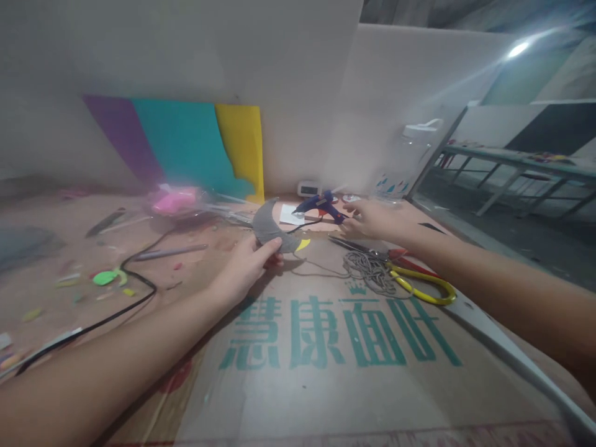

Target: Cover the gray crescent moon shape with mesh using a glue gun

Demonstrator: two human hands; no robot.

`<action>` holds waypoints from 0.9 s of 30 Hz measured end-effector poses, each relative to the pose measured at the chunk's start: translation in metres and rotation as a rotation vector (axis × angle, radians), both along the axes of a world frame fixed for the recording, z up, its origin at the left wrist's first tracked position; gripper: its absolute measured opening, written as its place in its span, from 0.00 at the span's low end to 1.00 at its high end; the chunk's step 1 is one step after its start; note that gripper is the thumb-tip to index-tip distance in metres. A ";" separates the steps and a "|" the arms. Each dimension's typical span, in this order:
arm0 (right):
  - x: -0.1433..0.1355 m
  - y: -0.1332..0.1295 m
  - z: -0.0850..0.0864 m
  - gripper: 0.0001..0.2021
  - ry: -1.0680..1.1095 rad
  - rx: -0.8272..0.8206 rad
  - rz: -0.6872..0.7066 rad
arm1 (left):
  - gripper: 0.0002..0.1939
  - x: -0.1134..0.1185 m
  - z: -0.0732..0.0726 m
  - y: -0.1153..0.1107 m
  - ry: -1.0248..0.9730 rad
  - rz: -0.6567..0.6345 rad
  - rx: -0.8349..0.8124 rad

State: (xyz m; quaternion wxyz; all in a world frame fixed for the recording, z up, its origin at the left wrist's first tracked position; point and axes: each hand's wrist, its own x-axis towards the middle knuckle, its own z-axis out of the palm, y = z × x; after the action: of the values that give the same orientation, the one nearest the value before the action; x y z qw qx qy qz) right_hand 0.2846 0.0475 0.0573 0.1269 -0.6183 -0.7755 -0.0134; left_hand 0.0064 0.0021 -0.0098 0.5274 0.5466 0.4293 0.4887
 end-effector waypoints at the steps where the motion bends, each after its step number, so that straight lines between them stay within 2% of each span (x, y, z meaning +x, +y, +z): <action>1: -0.001 0.008 -0.003 0.21 0.002 -0.003 -0.009 | 0.16 0.000 0.000 0.000 0.002 -0.003 0.000; 3: -0.005 0.025 -0.009 0.23 0.057 -0.034 -0.030 | 0.17 0.000 0.000 -0.001 0.006 -0.005 0.005; 6: -0.016 0.044 -0.018 0.23 0.311 -0.108 -0.003 | 0.18 0.001 0.001 -0.002 0.007 0.000 0.008; 8: -0.024 0.052 -0.026 0.21 0.419 -0.125 -0.003 | 0.18 0.001 0.001 -0.002 0.011 0.000 0.005; 11: -0.032 0.056 -0.033 0.17 0.464 -0.118 -0.041 | 0.18 0.001 0.002 -0.001 0.013 -0.003 0.013; 16: -0.032 0.055 -0.025 0.07 0.488 -0.101 -0.089 | 0.18 0.001 0.003 -0.001 0.016 -0.024 0.040; 20: -0.029 0.037 -0.009 0.08 0.545 -0.160 -0.042 | 0.18 0.001 0.003 -0.001 -0.009 -0.008 0.034; 22: -0.031 0.018 -0.005 0.11 0.657 -0.185 0.028 | 0.18 0.001 0.003 -0.002 -0.035 0.001 0.035; 25: -0.033 -0.015 -0.006 0.09 0.773 -0.051 0.107 | 0.18 0.001 0.003 -0.002 -0.047 0.014 0.040; 27: -0.033 -0.036 -0.010 0.08 0.724 -0.008 0.142 | 0.18 0.001 0.004 -0.003 -0.040 0.028 0.035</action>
State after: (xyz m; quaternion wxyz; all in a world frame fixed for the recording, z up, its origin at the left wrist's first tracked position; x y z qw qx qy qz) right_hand 0.2515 0.0115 0.0476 0.3911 -0.5284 -0.7213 0.2181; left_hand 0.0075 -0.0007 -0.0063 0.5194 0.5397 0.4175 0.5145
